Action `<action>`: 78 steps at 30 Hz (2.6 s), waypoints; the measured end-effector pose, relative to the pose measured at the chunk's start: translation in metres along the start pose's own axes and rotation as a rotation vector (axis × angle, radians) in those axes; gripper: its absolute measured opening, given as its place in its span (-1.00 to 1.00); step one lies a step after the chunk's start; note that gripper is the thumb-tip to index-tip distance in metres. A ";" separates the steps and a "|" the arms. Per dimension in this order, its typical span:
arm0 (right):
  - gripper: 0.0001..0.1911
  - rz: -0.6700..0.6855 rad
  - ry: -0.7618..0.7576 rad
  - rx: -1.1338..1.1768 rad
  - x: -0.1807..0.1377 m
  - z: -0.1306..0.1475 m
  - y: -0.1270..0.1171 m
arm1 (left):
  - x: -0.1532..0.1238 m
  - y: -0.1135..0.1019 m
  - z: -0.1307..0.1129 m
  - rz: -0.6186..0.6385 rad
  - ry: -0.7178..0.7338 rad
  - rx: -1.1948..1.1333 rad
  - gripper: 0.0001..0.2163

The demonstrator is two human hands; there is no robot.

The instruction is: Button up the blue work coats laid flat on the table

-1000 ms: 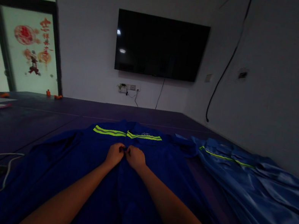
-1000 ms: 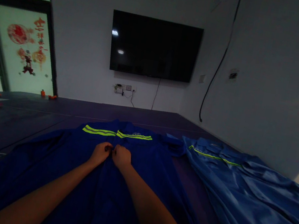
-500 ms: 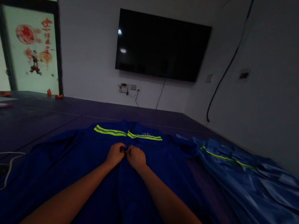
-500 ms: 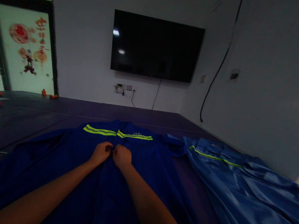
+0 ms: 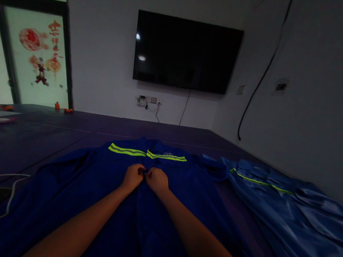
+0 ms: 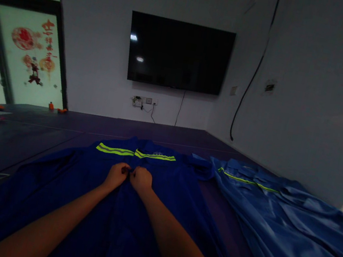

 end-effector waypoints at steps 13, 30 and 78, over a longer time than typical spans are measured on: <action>-0.80 -0.017 -0.002 -0.009 -0.001 0.000 -0.003 | -0.001 0.001 0.001 0.007 -0.005 0.033 -0.73; -0.69 0.005 -0.044 -0.087 -0.005 0.011 -0.012 | -0.002 0.000 -0.002 0.020 -0.010 0.059 -0.76; -0.71 0.027 -0.091 -0.058 -0.003 0.014 -0.007 | -0.004 0.006 -0.006 0.041 0.017 0.315 -0.84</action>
Point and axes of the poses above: each hand's wrist, its own x-axis towards the middle knuckle, its own y-axis out of the palm, z = x × y, the point moved 9 cm from there along x, towards the middle knuckle, and after that the axes turned 12 degrees about -y, right-handed, at the moved point
